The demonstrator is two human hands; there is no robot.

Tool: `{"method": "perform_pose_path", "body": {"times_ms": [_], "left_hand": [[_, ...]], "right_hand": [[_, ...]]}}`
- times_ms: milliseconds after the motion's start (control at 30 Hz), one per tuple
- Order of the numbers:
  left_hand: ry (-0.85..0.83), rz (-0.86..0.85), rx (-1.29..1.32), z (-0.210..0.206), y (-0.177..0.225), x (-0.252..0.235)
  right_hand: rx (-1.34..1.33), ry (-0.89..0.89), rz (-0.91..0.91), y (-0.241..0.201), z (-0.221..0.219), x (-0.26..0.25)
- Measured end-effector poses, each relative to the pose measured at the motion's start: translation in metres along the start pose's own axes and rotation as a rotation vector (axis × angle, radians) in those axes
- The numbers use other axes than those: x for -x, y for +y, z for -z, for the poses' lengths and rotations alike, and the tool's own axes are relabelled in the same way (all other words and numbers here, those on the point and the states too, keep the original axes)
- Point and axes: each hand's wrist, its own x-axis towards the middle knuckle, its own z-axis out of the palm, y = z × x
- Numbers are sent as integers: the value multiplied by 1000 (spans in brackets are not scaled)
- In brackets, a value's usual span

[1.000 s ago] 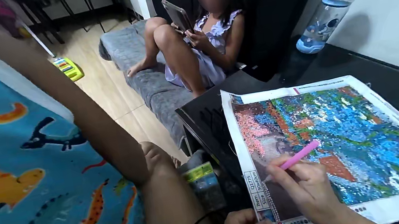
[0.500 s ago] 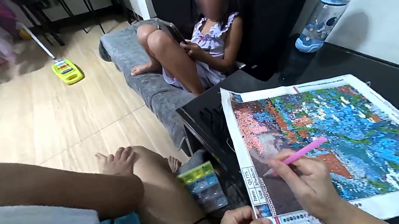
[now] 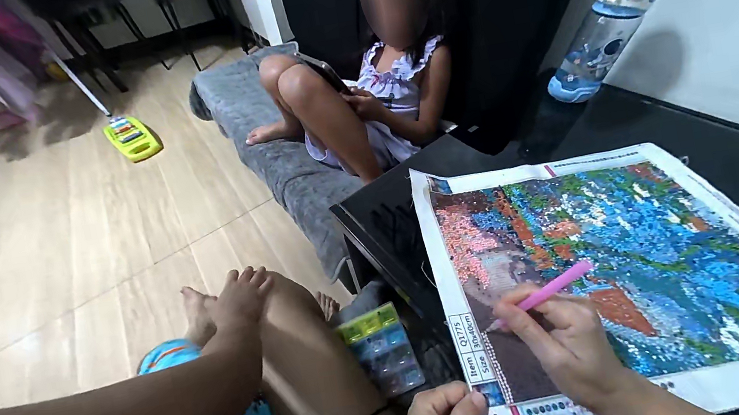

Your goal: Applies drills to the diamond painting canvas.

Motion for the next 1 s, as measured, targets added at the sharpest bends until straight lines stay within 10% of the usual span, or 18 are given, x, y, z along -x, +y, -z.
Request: {"method": "perform_pose_path", "body": {"times_ms": [833,1000], "left_hand": [[0,-28,-18,0,-4,-2],[7,-1,-14,0,-5,0]], "right_hand": [[90,-103,171,2,1,-1],[-136,-26,-89,-2,6,-2]]}}
